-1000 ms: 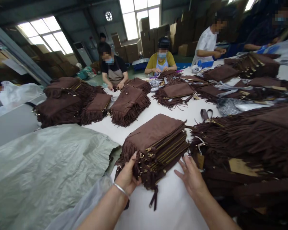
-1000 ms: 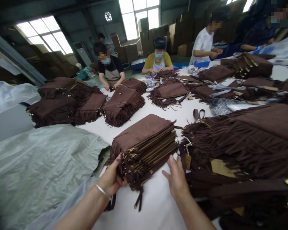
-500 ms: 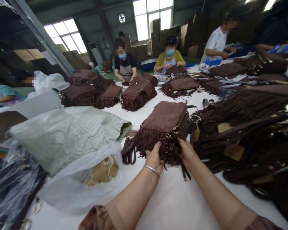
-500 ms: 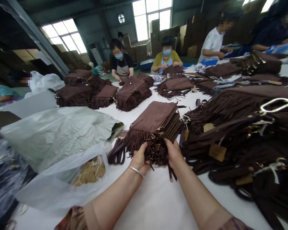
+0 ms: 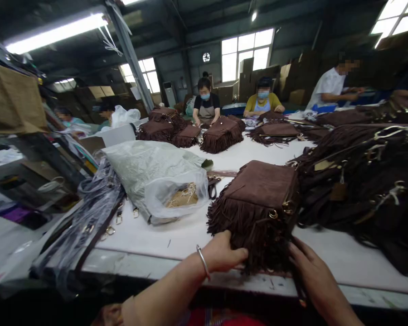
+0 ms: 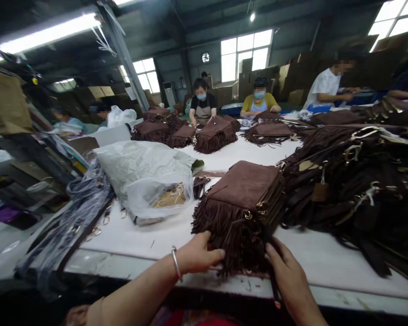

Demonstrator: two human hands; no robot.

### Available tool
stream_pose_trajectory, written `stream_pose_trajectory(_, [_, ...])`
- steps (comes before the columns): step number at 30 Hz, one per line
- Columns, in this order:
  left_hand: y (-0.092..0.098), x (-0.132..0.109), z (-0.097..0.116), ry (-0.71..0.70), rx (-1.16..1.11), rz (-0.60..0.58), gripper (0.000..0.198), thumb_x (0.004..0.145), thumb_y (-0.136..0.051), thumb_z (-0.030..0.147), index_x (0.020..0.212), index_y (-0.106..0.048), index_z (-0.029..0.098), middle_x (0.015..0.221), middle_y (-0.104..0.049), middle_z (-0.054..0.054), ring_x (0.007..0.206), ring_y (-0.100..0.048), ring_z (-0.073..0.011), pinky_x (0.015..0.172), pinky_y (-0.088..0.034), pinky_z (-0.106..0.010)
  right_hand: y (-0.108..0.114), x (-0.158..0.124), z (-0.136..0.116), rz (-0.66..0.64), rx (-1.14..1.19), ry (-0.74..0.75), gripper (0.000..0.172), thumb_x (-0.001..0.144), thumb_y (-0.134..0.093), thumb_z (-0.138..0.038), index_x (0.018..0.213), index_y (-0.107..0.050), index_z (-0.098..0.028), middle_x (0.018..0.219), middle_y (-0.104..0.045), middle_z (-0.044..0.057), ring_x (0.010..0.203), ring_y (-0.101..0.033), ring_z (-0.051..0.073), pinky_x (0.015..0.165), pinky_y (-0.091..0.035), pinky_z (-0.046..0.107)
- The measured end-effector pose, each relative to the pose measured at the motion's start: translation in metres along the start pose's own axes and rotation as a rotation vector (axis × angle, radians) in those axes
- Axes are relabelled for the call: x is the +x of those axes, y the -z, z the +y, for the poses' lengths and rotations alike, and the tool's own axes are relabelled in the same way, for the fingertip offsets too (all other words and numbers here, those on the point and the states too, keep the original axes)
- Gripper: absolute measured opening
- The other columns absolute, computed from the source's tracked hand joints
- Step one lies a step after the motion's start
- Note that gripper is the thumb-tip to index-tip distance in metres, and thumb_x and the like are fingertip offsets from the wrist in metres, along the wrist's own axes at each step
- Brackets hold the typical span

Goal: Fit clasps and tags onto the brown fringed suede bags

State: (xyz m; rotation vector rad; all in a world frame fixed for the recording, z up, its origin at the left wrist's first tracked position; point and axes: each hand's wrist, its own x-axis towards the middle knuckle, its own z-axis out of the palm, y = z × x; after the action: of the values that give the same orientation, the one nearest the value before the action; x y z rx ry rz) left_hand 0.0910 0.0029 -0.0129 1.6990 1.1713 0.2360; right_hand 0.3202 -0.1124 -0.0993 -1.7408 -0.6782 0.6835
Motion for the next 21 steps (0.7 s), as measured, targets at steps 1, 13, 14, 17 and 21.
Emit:
stream_pose_trajectory(1, [0.02, -0.004, 0.004, -0.119, 0.215, -0.049, 0.022, 0.071, -0.073, 0.034, 0.082, -0.069, 0.015, 0.069, -0.069, -0.005, 0.066, -0.063, -0.0196, 0.061, -0.047, -0.028, 0.007, -0.007, 0.009, 0.014, -0.095, -0.004, 0.055, 0.077, -0.062, -0.061, 0.116, -0.068, -0.023, 0.122, -0.069, 0.008, 0.12, -0.059, 0.033, 0.106, -0.046, 0.049])
stream_pose_trajectory(13, [0.095, 0.132, 0.054, -0.179, 0.793, 0.363, 0.027, 0.094, -0.062, 0.032, 0.113, -0.064, 0.014, 0.118, -0.064, -0.01, 0.106, -0.063, -0.0224, 0.093, -0.052, -0.043, 0.005, -0.024, 0.035, 0.015, -0.305, 0.44, 0.035, 0.086, -0.052, -0.047, 0.103, -0.068, -0.022, 0.11, -0.067, 0.008, 0.107, -0.063, 0.026, 0.101, -0.049, 0.044])
stream_pose_trajectory(14, [0.097, 0.139, 0.046, -0.145, 0.808, 0.368, 0.03, 0.094, -0.062, 0.034, 0.117, -0.062, 0.014, 0.12, -0.063, -0.01, 0.106, -0.062, -0.0229, 0.092, -0.053, -0.045, 0.005, -0.025, 0.035, 0.009, -0.306, 0.452, 0.033, 0.087, -0.052, -0.046, 0.103, -0.068, -0.022, 0.11, -0.067, 0.008, 0.107, -0.063, 0.025, 0.1, -0.049, 0.044])
stream_pose_trajectory(17, [0.105, 0.15, 0.024, -0.081, 0.834, 0.407, 0.033, 0.094, -0.061, 0.034, 0.121, -0.06, 0.014, 0.123, -0.061, -0.011, 0.108, -0.061, -0.0238, 0.092, -0.053, -0.045, 0.006, -0.026, 0.034, 0.003, -0.302, 0.469, 0.031, 0.088, -0.051, -0.044, 0.103, -0.068, -0.023, 0.11, -0.068, 0.008, 0.107, -0.063, 0.024, 0.1, -0.05, 0.042])
stream_pose_trajectory(21, [0.112, 0.15, 0.017, -0.067, 0.813, 0.498, 0.028, 0.095, -0.059, 0.034, 0.113, -0.062, 0.013, 0.119, -0.062, -0.011, 0.107, -0.062, -0.0239, 0.093, -0.051, -0.045, 0.006, -0.028, 0.028, 0.011, -0.28, 0.461, 0.03, 0.087, -0.052, -0.042, 0.102, -0.069, -0.022, 0.109, -0.068, 0.008, 0.107, -0.063, 0.024, 0.099, -0.051, 0.041])
